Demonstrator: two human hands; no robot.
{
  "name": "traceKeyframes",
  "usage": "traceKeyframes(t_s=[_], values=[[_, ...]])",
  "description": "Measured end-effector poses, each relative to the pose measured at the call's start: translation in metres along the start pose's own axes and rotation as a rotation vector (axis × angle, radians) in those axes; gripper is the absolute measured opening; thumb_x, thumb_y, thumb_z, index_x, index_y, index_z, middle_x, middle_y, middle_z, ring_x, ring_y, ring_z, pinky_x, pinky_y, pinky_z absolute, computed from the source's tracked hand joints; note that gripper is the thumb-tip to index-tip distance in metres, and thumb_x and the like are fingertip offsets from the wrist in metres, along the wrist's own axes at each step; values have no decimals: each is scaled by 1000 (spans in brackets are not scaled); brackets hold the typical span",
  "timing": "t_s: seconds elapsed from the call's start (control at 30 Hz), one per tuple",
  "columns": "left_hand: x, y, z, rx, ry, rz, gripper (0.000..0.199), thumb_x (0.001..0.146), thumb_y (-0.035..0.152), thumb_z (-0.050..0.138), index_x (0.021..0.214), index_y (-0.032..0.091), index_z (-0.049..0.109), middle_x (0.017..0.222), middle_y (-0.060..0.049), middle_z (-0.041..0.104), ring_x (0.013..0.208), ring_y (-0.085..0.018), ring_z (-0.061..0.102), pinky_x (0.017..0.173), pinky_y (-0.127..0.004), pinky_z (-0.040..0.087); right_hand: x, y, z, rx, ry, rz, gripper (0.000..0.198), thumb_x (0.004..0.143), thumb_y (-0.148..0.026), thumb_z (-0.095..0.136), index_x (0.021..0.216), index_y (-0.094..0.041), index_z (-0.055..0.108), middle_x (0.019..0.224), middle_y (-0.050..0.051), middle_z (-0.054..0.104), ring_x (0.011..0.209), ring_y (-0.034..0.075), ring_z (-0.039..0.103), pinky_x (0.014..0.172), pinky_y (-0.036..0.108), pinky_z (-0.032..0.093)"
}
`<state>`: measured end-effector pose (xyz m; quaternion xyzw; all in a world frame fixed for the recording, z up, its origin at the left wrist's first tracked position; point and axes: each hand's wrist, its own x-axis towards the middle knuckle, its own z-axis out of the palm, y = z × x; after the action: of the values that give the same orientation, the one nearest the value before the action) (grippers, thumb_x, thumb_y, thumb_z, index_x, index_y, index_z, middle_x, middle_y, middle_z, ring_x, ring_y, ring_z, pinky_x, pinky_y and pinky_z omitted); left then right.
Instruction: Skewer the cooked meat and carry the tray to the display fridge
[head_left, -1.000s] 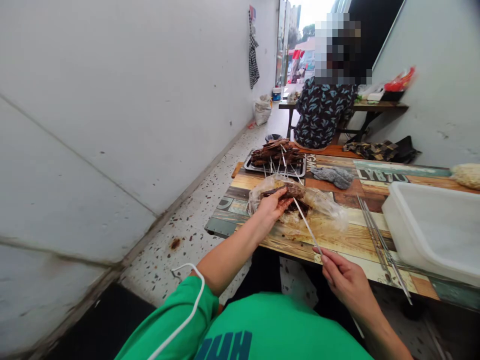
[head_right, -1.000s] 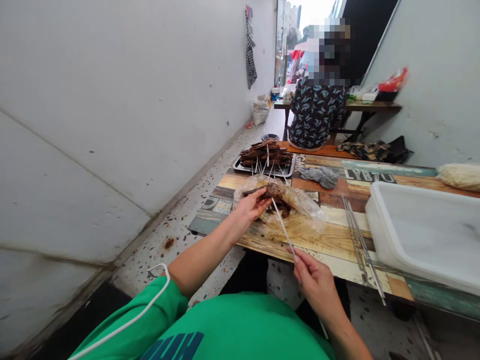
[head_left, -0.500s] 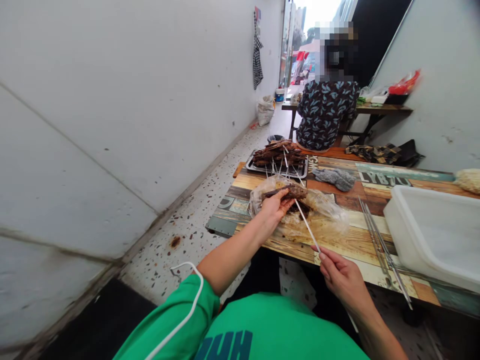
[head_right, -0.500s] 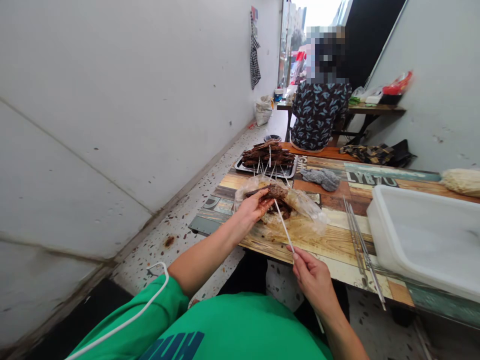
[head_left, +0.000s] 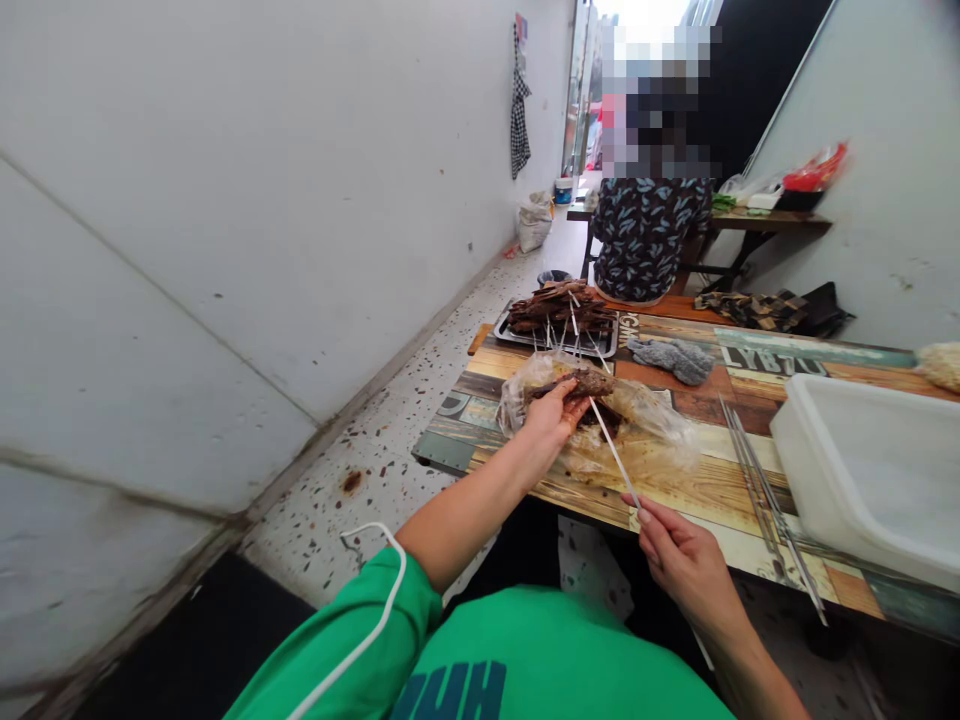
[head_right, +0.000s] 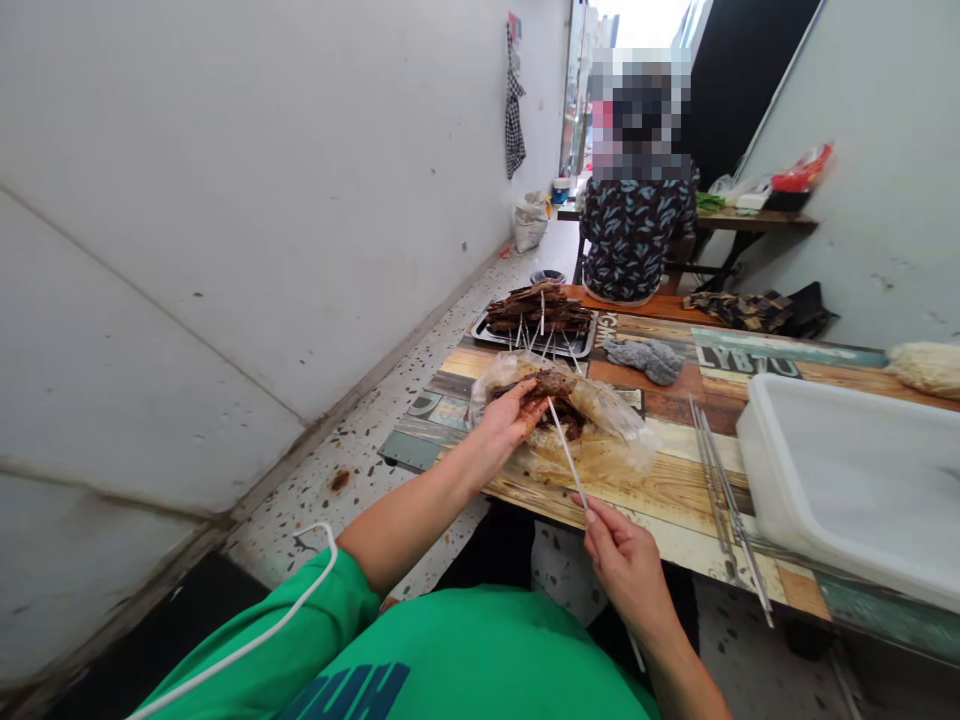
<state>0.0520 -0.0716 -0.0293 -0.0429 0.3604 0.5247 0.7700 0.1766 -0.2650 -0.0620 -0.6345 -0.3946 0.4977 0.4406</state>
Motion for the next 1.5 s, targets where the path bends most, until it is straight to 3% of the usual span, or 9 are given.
traceKeyframes(t_s=[0.17, 0.43, 0.7, 0.87, 1.0, 1.07, 1.23, 1.33, 1.5], values=[[-2, -2, 1, 25, -37, 13, 19, 84, -3, 54, 76, 13, 59, 62, -2, 65, 53, -13, 64, 54, -23, 56, 4, -7, 5, 57, -8, 61, 91, 67, -69, 68, 125, 0, 58, 48, -11, 29, 41, 4, 23, 42, 21, 12], [-3, -6, -1, 17, -36, 63, 19, 82, -3, 55, 73, 13, 60, 65, -2, 65, 57, -11, 64, 62, -22, 57, 3, -14, 17, 104, 32, 86, 92, 60, -72, 70, 122, -4, 60, 47, -11, 30, 38, 4, 24, 40, 21, 14], [-5, -7, 1, 3, -35, 61, 17, 81, -2, 57, 74, 13, 61, 68, -2, 66, 59, -11, 64, 67, -24, 57, 10, -8, 24, 155, 21, 22, 75, 68, -65, 70, 117, -10, 63, 48, -10, 30, 37, 4, 24, 39, 21, 15], [-14, -2, 4, -7, -52, 89, 18, 81, -3, 55, 75, 13, 60, 67, -1, 66, 58, -10, 63, 69, -25, 58, 13, -4, 27, 190, 24, -19, 73, 70, -65, 70, 118, -9, 63, 50, -11, 29, 37, 4, 25, 38, 21, 18], [-15, 10, 0, 73, -197, -10, 6, 87, 14, 57, 82, 14, 61, 74, -6, 69, 68, -17, 69, 71, -33, 60, 14, -6, 18, 197, 23, -22, 72, 71, -63, 70, 119, -10, 62, 49, -11, 30, 36, 4, 25, 37, 21, 19], [-11, 19, -3, 132, -272, -63, 11, 88, 22, 56, 84, 14, 62, 79, -9, 71, 77, -22, 71, 74, -39, 60, 16, -10, 11, 178, 15, -15, 73, 70, -63, 71, 119, -9, 63, 49, -11, 30, 37, 3, 24, 37, 20, 18], [0, 53, -12, 383, -539, -218, 19, 85, 8, 54, 100, 12, 65, 99, -15, 72, 101, -27, 69, 94, -43, 53, 18, -20, -6, 155, -26, -6, 74, 66, -63, 73, 116, -9, 65, 49, -12, 26, 37, 2, 22, 38, 19, 15], [2, 74, -20, 430, -692, -308, 28, 88, 17, 54, 114, 10, 63, 113, -19, 69, 114, -32, 63, 99, -50, 49, 16, -23, -12, 142, -63, 25, 78, 65, -66, 73, 116, -8, 65, 49, -12, 26, 37, 2, 20, 38, 19, 14], [10, 85, -20, 541, -688, -345, 24, 91, 19, 52, 110, 10, 64, 110, -20, 70, 115, -32, 63, 100, -54, 46, 20, -26, -21, 48, -94, 27, 83, 62, -71, 71, 114, -7, 66, 48, -12, 23, 39, 2, 19, 39, 19, 12]])
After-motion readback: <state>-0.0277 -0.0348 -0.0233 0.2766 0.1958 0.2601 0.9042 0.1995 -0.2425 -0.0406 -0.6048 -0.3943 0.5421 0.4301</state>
